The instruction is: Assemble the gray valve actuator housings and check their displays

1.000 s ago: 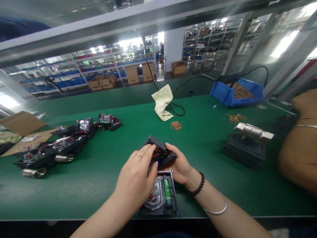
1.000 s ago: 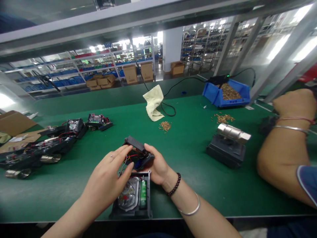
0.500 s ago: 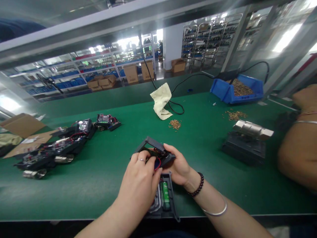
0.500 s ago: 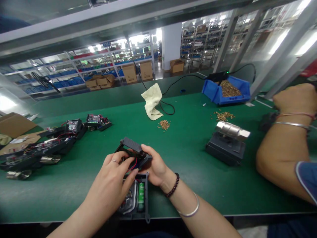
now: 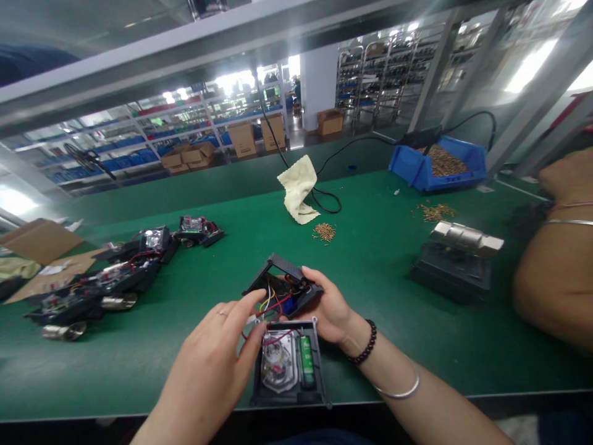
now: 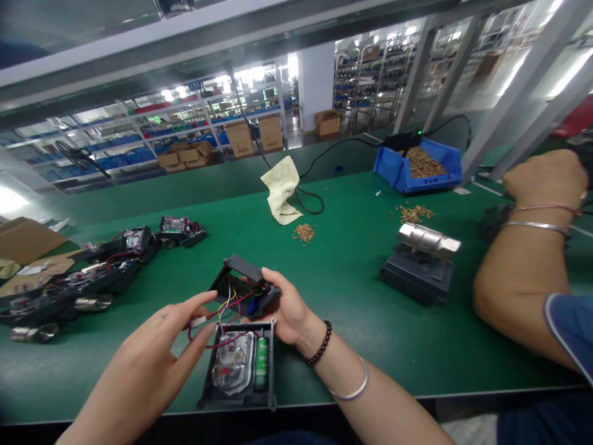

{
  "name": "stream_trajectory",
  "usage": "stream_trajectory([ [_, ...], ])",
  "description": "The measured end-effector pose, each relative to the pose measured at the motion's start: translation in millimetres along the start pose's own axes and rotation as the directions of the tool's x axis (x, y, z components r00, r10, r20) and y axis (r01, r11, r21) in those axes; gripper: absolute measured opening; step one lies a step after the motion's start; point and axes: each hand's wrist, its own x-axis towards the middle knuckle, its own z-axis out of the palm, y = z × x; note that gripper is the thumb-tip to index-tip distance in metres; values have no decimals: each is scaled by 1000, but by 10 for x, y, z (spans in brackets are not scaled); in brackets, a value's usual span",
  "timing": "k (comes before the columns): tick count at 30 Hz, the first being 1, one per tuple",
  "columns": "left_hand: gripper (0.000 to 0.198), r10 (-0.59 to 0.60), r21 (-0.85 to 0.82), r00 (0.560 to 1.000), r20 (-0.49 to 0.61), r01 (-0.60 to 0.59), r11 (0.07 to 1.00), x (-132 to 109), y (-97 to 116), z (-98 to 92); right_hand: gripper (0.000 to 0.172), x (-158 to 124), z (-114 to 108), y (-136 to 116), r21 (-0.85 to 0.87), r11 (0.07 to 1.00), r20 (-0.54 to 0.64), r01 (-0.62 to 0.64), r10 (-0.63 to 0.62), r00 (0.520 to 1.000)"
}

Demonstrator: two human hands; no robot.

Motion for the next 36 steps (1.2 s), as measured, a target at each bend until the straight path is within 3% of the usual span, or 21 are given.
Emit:
stream_trajectory([
  [3, 41, 192, -113, 957, 219, -170, 979, -49, -91, -186, 34, 12, 1, 7, 42, 999, 0, 11, -11, 1000],
  [5, 49, 261, -128, 943, 205, -239, 963, -30, -132, -224, 35, 10, -2, 11, 42, 999, 1, 11, -11, 1000],
  [7, 42, 267, -91, 960, 86, -259, 962, 20, -141, -197, 37, 2, -9, 11, 19, 1000, 17, 4, -5, 1000],
  [10, 17, 203, -90, 978, -52, -207, 974, 117, -63, -103, 37, -8, -17, 9, -7, 1000, 32, 3, -3, 999],
  [13, 18, 17, -170, 990, -143, -41, 985, 189, 110, -26, 37, -11, -8, 10, -14, 1000, 23, 11, -11, 1000],
  [16, 29, -97, -386, 995, -29, 79, 919, 196, 276, -10, 38, -19, 29, 8, -13, 1000, 21, 24, -24, 999],
  [19, 34, -17, -530, 989, 145, 92, 843, 145, 342, -18, 33, -28, 75, 2, -4, 1000, -6, 17, -17, 1000],
  [21, 39, 35, -530, 985, 170, 61, 846, 102, 335, 9, 30, -28, 97, 1, -7, 1000, -43, 15, -15, 999],
  [25, 35, 6, -397, 999, -51, -26, 917, 29, 289, 171, 30, -22, 112, 7, 5, 999, -87, 32, -31, 996],
  [29, 26, -27, -180, 967, -255, -20, 983, -23, 306, 294, 31, -33, 116, 8, 20, 1000, -102, 17, -15, 995],
  [33, 13, -61, -148, 948, -313, 15, 989, -38, 406, 316, 33, -51, 128, 2, -7, 1000, -92, 25, -25, 995],
  [36, 15, -107, -129, 946, -305, 70, 989, -33, 485, 353, 32, -59, 135, 0, -33, 999, -82, 38, -41, 996],
])
